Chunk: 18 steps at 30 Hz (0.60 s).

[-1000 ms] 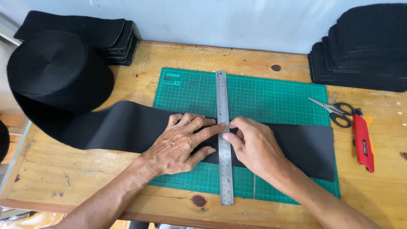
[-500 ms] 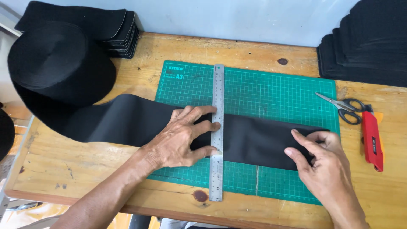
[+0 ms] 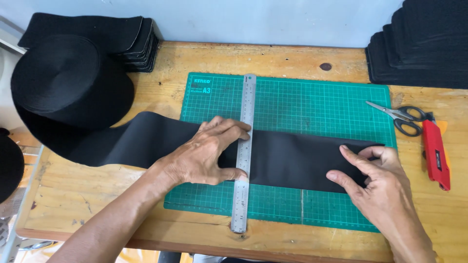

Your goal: The person uses scissors to trim the edges of a black fabric strip on a green cutting mat. They then place the cut piece aside and measure the remaining strip with a metal ruler.

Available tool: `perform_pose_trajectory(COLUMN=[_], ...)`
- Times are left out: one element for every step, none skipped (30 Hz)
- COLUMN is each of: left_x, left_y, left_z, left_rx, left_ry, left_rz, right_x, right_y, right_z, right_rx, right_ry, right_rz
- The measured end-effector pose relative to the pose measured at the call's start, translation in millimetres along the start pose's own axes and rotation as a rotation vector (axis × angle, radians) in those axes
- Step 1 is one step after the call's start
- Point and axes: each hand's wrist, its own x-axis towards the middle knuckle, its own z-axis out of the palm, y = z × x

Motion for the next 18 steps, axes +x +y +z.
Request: perform_pose_trajectory(left_x=[-2.6, -4.8, -6.8, -7.7, -8.7, -9.6, -9.9, -10.2, -10.3, -10.6, -11.0, -10.8, -9.7, -10.4, -11.4, -11.8, -12.3, -12.6], left_y=[-0.8, -2.2, -3.8, -5.7, -7.7, -10.2, -10.1, -9.9, -9.4, -10.0, -10.5, -11.2, -10.7, -9.7, -8.8, -9.3, -9.7, -9.8], left_z=[1.9, 3.5, 5.2, 6.4, 7.6, 8.1, 8.3, 8.2, 8.3, 9.2, 10.1, 10.6, 9.9, 9.8, 9.7, 10.0, 10.4, 11.0], left_rx=[0.002, 0.013, 0.024, 0.023, 0.032, 0.044, 0.045, 0.054, 0.063, 0.061, 0.065, 0.072, 0.072, 0.092, 0.111, 0.111, 0.109, 0.107], left_ry=[0.0, 0.058, 0.116, 0.108, 0.111, 0.117, 0.113, 0.127, 0.142, 0.133, 0.137, 0.148, 0.147, 0.158, 0.168, 0.172, 0.172, 0.17], left_rz=[0.001, 0.072, 0.143, 0.147, 0.155, 0.162, 0.165, 0.179, 0.193, 0.2, 0.201, 0.203, 0.21, 0.211, 0.212, 0.21, 0.203, 0.197], right_x=[0.5, 0.4, 0.3, -0.1, -0.6, 1.0, 0.5, -0.2, -0.8, -1.9, -3.0, -1.4, -1.8, -1.0, -0.4, -0.8, -1.3, -2.6], right_y=[2.4, 4.5, 6.9, 6.4, 5.8, 5.0, 5.5, 5.9, 6.5, 6.8, 7.1, 7.6, 5.4, 3.2, 0.5, 2.8, 5.1, 7.7], right_z=[0.7, 2.0, 3.6, 3.3, 3.1, 3.4, 4.1, 4.6, 5.0, 5.5, 5.8, 5.4, 4.1, 2.8, 1.6, 3.6, 5.4, 7.0], right_rx=[0.001, -0.009, -0.019, -0.018, -0.016, -0.013, -0.011, -0.007, -0.003, -0.003, 0.001, 0.003, 0.001, -0.006, -0.012, -0.013, -0.004, 0.006], right_ry=[0.002, -0.001, -0.004, -0.003, -0.004, -0.004, -0.001, -0.004, -0.006, -0.004, -0.004, 0.0, 0.006, -0.022, -0.05, -0.051, -0.02, 0.01], right_rz=[0.0, -0.008, -0.016, -0.007, -0.005, -0.007, -0.002, 0.01, 0.023, 0.034, 0.029, 0.016, 0.02, 0.062, 0.104, 0.1, 0.074, 0.051])
